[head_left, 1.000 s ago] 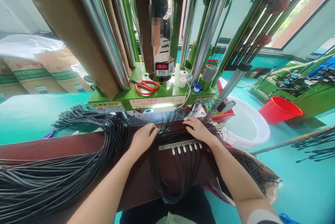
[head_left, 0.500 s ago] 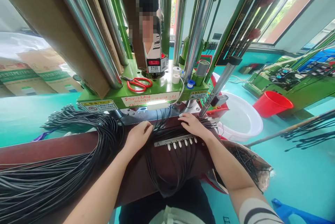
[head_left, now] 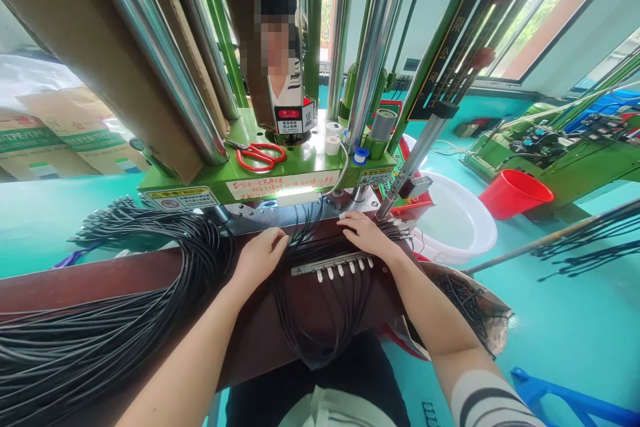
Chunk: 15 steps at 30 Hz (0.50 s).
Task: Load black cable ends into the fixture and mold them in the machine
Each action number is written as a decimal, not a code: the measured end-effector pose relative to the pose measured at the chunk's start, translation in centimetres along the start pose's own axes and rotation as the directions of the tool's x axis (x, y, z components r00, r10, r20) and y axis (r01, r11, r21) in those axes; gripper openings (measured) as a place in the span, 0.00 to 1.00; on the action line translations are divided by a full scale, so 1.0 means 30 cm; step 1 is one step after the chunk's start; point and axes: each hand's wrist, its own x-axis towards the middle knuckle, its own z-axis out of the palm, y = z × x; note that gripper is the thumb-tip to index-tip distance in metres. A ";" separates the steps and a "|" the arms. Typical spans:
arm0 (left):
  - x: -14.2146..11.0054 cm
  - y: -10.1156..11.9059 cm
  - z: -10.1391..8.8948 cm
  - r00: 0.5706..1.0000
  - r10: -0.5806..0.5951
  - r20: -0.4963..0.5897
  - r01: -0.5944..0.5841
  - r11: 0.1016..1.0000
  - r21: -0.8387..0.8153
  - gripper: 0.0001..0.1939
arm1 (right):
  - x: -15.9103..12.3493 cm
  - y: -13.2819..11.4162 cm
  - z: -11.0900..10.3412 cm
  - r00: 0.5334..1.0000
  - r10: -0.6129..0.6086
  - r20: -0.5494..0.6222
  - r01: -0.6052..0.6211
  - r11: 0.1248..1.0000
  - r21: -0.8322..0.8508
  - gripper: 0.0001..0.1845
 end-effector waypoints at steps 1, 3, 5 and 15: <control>0.000 0.000 0.000 1.000 0.003 -0.001 -0.003 1.000 0.002 0.14 | -0.001 0.000 0.001 1.000 0.003 -0.002 -0.003 1.000 0.000 0.14; -0.001 0.001 0.000 1.000 0.009 -0.004 -0.009 1.000 0.006 0.14 | -0.002 0.001 0.002 1.000 0.009 -0.009 -0.009 1.000 0.000 0.14; -0.002 0.000 0.001 1.000 0.015 -0.009 -0.015 1.000 0.011 0.14 | -0.001 0.002 0.003 1.000 0.010 -0.009 -0.010 1.000 -0.002 0.14; 0.002 -0.013 0.009 0.999 0.032 -0.009 -0.032 0.999 0.027 0.15 | 0.001 -0.002 -0.005 1.000 0.004 0.011 -0.004 1.000 -0.015 0.15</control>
